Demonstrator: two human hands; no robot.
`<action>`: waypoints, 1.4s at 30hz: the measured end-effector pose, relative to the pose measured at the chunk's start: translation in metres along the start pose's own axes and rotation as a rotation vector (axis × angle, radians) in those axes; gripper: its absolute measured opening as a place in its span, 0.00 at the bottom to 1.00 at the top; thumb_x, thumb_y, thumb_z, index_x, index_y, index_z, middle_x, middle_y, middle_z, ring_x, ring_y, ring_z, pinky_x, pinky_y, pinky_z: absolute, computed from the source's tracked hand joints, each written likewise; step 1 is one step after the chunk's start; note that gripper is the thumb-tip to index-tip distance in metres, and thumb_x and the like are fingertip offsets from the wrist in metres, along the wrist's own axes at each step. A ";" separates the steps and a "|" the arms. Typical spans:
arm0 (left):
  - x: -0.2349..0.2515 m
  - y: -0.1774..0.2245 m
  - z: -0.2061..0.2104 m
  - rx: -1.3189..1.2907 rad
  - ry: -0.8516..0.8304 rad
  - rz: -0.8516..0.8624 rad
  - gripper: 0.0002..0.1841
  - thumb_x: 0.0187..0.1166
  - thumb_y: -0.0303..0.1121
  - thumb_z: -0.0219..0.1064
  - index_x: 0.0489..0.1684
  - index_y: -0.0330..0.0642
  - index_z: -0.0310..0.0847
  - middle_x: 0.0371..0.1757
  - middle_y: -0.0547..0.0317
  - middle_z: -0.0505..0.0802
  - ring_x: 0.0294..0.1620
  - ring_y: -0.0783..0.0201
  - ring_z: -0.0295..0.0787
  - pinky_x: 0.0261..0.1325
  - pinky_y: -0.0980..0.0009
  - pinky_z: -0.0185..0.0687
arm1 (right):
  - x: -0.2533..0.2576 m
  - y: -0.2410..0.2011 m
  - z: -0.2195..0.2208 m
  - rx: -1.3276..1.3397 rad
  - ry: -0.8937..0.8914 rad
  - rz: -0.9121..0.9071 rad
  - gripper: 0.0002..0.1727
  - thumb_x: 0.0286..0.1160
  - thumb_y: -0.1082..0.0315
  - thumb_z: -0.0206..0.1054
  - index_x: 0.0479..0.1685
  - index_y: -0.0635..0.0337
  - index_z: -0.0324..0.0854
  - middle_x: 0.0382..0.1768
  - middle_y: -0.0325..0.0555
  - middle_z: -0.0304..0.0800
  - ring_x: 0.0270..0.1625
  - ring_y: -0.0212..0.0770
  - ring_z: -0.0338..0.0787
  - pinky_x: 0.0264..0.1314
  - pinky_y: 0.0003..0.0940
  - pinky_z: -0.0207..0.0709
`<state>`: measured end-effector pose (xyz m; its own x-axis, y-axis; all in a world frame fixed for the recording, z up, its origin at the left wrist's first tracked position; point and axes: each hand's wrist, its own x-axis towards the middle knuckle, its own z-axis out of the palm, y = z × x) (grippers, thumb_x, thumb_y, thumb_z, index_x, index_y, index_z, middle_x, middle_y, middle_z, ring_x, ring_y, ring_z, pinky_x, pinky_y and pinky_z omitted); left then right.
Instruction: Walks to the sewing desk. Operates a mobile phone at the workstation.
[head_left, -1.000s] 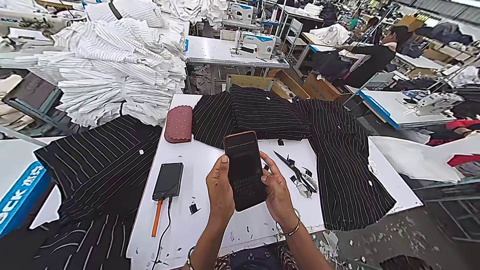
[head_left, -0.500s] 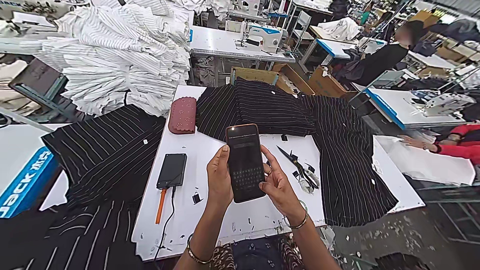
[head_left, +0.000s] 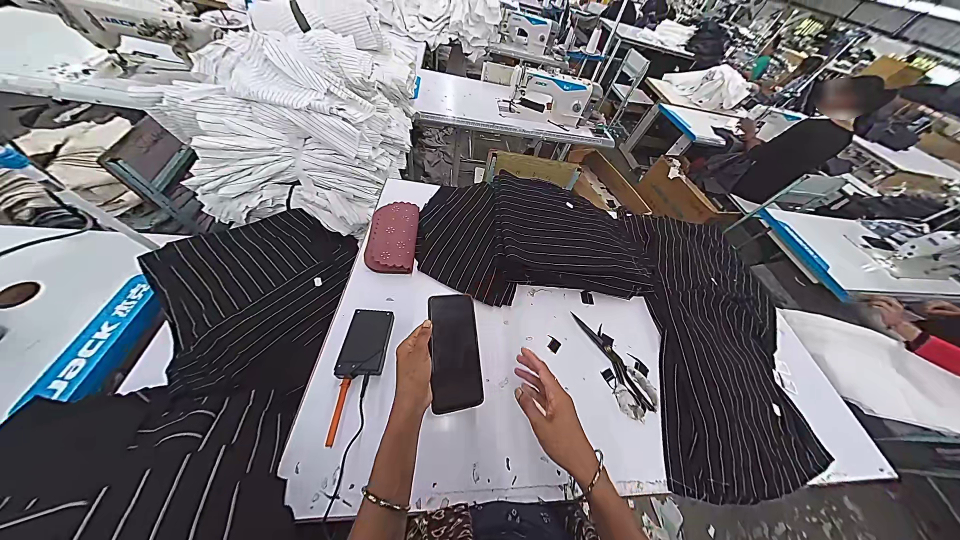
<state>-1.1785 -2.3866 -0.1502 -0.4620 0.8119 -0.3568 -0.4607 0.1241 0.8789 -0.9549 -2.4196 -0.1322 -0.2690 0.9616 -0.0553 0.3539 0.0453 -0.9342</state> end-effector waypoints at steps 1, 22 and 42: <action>0.004 -0.009 -0.006 0.018 0.029 -0.014 0.21 0.95 0.34 0.47 0.47 0.28 0.85 0.35 0.54 0.93 0.36 0.70 0.91 0.47 0.70 0.88 | -0.006 0.007 0.002 -0.014 -0.010 0.014 0.31 0.79 0.70 0.62 0.84 0.69 0.67 0.78 0.60 0.77 0.74 0.45 0.86 0.74 0.37 0.83; -0.005 -0.023 -0.016 -0.133 -0.019 -0.072 0.20 0.95 0.31 0.45 0.46 0.27 0.83 0.34 0.52 0.94 0.36 0.67 0.94 0.45 0.69 0.91 | -0.010 0.026 0.054 -0.472 -0.035 -0.279 0.35 0.77 0.39 0.62 0.78 0.50 0.80 0.87 0.67 0.61 0.89 0.68 0.61 0.87 0.63 0.58; -0.038 0.015 0.001 -0.190 -0.099 -0.011 0.20 0.95 0.30 0.44 0.47 0.28 0.83 0.35 0.54 0.95 0.36 0.68 0.94 0.45 0.71 0.92 | -0.028 0.003 0.047 -0.271 0.085 -0.317 0.49 0.80 0.34 0.55 0.84 0.72 0.65 0.86 0.70 0.62 0.89 0.58 0.64 0.89 0.52 0.59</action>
<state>-1.1670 -2.4147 -0.1228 -0.3835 0.8645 -0.3248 -0.6042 0.0312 0.7962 -0.9883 -2.4587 -0.1497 -0.3311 0.9072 0.2595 0.4912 0.4006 -0.7735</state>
